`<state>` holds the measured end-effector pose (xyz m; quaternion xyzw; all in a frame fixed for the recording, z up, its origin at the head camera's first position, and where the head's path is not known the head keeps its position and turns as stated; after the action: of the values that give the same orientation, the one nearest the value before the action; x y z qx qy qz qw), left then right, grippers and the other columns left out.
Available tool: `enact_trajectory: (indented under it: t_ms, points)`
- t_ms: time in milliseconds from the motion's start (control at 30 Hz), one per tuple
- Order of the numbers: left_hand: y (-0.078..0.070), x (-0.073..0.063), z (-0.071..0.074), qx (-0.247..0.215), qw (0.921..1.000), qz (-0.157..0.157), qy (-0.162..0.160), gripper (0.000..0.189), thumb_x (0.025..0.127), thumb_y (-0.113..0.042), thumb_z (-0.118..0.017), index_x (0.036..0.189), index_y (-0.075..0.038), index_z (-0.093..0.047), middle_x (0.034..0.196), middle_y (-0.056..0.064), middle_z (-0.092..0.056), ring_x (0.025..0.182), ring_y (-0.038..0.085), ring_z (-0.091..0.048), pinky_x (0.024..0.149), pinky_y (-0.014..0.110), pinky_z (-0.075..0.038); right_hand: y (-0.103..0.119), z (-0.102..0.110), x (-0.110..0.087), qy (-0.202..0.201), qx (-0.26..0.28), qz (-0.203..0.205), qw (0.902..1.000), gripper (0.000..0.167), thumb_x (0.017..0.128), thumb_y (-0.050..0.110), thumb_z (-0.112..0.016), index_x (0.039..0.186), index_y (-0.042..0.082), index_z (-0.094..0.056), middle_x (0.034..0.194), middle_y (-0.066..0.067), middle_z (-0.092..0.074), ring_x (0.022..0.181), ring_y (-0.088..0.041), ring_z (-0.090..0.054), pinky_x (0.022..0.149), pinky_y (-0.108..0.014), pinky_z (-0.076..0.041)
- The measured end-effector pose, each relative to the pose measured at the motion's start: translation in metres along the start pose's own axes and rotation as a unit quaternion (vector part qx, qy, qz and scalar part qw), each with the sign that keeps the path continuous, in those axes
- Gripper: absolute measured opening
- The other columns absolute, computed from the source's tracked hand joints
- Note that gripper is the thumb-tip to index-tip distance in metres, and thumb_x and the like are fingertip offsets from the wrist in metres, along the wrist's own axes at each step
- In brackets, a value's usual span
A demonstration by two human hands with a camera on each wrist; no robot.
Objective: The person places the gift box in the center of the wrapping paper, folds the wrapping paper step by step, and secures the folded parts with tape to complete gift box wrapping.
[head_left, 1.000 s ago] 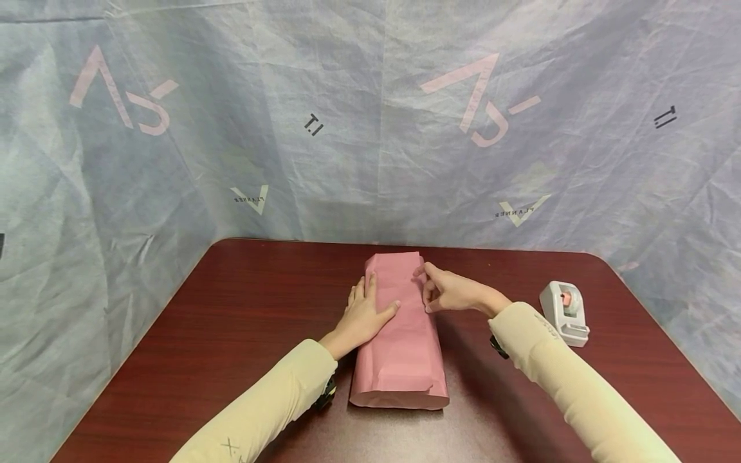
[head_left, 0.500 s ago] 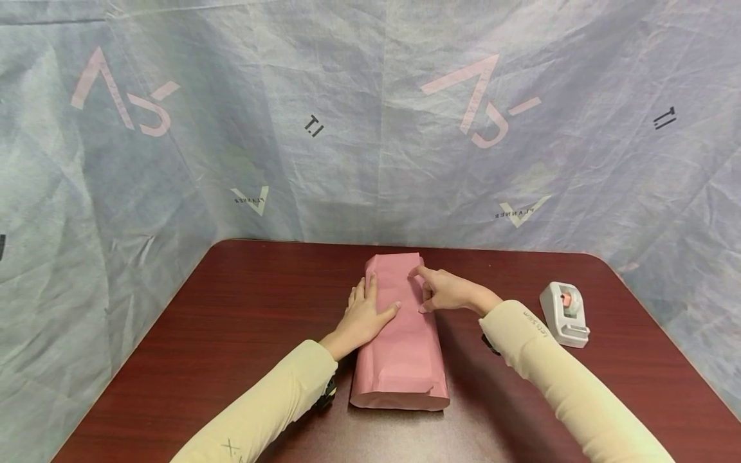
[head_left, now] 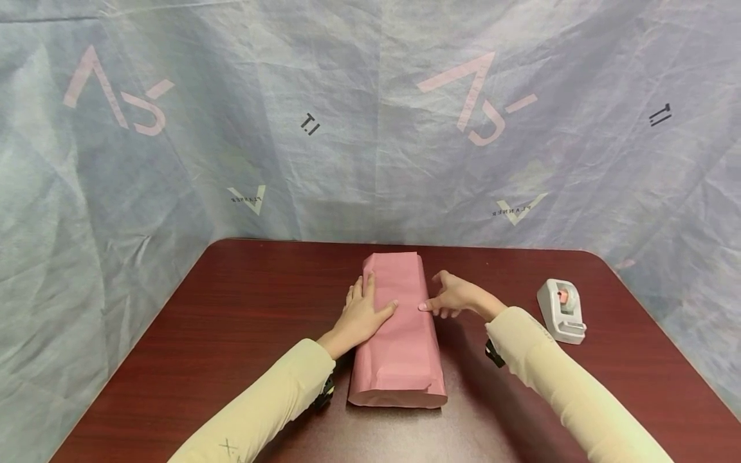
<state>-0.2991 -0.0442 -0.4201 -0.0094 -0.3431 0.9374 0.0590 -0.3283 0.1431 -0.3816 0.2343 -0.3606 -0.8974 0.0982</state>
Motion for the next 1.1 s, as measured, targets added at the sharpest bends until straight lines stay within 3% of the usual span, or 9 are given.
enact_trajectory:
  t_ms: [100, 200, 500, 600, 700, 800, 900, 1000, 1100]
  points:
    - [0.0, 0.0, 0.001, -0.003, 1.0, 0.0, -0.002, 0.086, 0.085, -0.057, -0.049, 0.148, -0.014, -0.01, 0.151, 0.022, -0.011, 0.138, 0.044, -0.01, 0.103, 0.06, -0.023, -0.008, -0.004, -0.001, 0.024, 0.041, -0.005, 0.9989, 0.073, 0.085, 0.029, -0.064, 0.133, -0.007, -0.023, 0.079, -0.013, -0.063, 0.067, -0.02, -0.06, 0.06, -0.032, -0.049]
    - [0.0, 0.0, 0.001, -0.003, 1.0, 0.0, -0.001, 0.086, 0.085, -0.058, -0.049, 0.148, -0.014, -0.009, 0.151, 0.021, -0.011, 0.138, 0.043, -0.01, 0.103, 0.061, -0.024, -0.01, -0.007, -0.001, 0.022, 0.066, -0.004, 0.9975, 0.07, 0.087, 0.032, -0.061, 0.133, -0.005, -0.024, 0.081, -0.014, -0.063, 0.067, -0.02, -0.06, 0.059, -0.031, -0.048]
    - [0.0, 0.0, 0.001, 0.001, 1.0, -0.002, 0.004, 0.087, 0.085, -0.059, -0.047, 0.148, -0.015, -0.007, 0.152, 0.021, -0.009, 0.138, 0.043, -0.008, 0.103, 0.06, -0.024, -0.011, -0.014, -0.002, -0.019, 0.024, 0.01, 0.9995, 0.073, 0.085, 0.04, -0.061, 0.131, -0.006, -0.029, 0.067, -0.006, -0.061, 0.06, -0.019, -0.059, 0.053, -0.03, -0.046]
    - [0.0, 0.0, 0.001, 0.001, 1.0, -0.002, 0.005, 0.086, 0.085, -0.059, -0.047, 0.148, -0.015, -0.008, 0.152, 0.021, -0.01, 0.138, 0.043, -0.008, 0.104, 0.06, -0.023, -0.017, -0.015, -0.003, -0.024, 0.038, 0.021, 0.9988, 0.07, 0.087, 0.038, -0.06, 0.131, -0.006, -0.029, 0.075, -0.012, -0.062, 0.065, -0.023, -0.06, 0.055, -0.033, -0.048]
    - [0.0, 0.002, 0.0, 0.006, 0.9999, -0.001, 0.008, 0.086, 0.086, -0.059, -0.046, 0.148, -0.015, -0.007, 0.152, 0.02, -0.009, 0.138, 0.043, -0.006, 0.105, 0.059, -0.021, -0.02, -0.012, -0.006, -0.055, 0.019, 0.065, 0.9962, 0.067, 0.087, 0.036, -0.059, 0.133, -0.003, -0.028, 0.094, -0.019, -0.061, 0.079, -0.029, -0.061, 0.064, -0.038, -0.051]
    - [-0.001, 0.005, -0.001, 0.014, 0.9998, -0.002, 0.011, 0.086, 0.086, -0.059, -0.046, 0.148, -0.015, -0.006, 0.152, 0.02, -0.008, 0.139, 0.043, -0.005, 0.106, 0.058, -0.021, -0.015, -0.011, -0.011, -0.1, -0.027, 0.151, 0.9831, 0.067, 0.089, 0.031, -0.058, 0.138, 0.0, -0.025, 0.12, -0.025, -0.05, 0.107, -0.037, -0.054, 0.085, -0.047, -0.047]
    - [-0.001, 0.009, -0.001, 0.024, 0.9996, -0.003, 0.013, 0.086, 0.086, -0.059, -0.045, 0.148, -0.015, -0.006, 0.152, 0.02, -0.008, 0.139, 0.042, -0.005, 0.107, 0.058, -0.02, -0.007, -0.015, -0.017, -0.131, -0.076, 0.218, 0.9641, 0.063, 0.091, 0.026, -0.056, 0.142, 0.004, -0.026, 0.142, -0.025, -0.03, 0.128, -0.042, -0.032, 0.099, -0.058, -0.03]
    - [-0.002, 0.013, -0.003, 0.032, 0.9994, -0.002, 0.016, 0.086, 0.086, -0.061, -0.043, 0.148, -0.016, -0.004, 0.153, 0.019, -0.006, 0.139, 0.042, -0.003, 0.107, 0.057, -0.02, -0.003, -0.02, -0.023, -0.131, -0.107, 0.266, 0.9489, 0.056, 0.092, 0.022, -0.054, 0.141, 0.004, -0.033, 0.15, -0.022, -0.015, 0.135, -0.043, -0.016, 0.102, -0.063, -0.02]
    - [-0.004, 0.016, -0.004, 0.04, 0.999, -0.008, 0.016, 0.085, 0.087, -0.061, -0.041, 0.148, -0.016, -0.004, 0.153, 0.018, -0.002, 0.139, 0.042, -0.001, 0.107, 0.057, -0.02, -0.003, -0.026, -0.028, -0.119, -0.128, 0.301, 0.9373, 0.051, 0.092, 0.018, -0.053, 0.138, 0.003, -0.038, 0.151, -0.022, -0.014, 0.137, -0.043, -0.011, 0.104, -0.062, -0.017]
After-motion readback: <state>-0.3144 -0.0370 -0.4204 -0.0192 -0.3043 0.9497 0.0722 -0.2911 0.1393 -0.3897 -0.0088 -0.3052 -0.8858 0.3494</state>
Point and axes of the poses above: each hand's wrist, its own x-axis towards the middle knuckle, its own z-axis out of the back of the hand, y = z × x, the point moved 5 cm from there along x, towards the middle knuckle
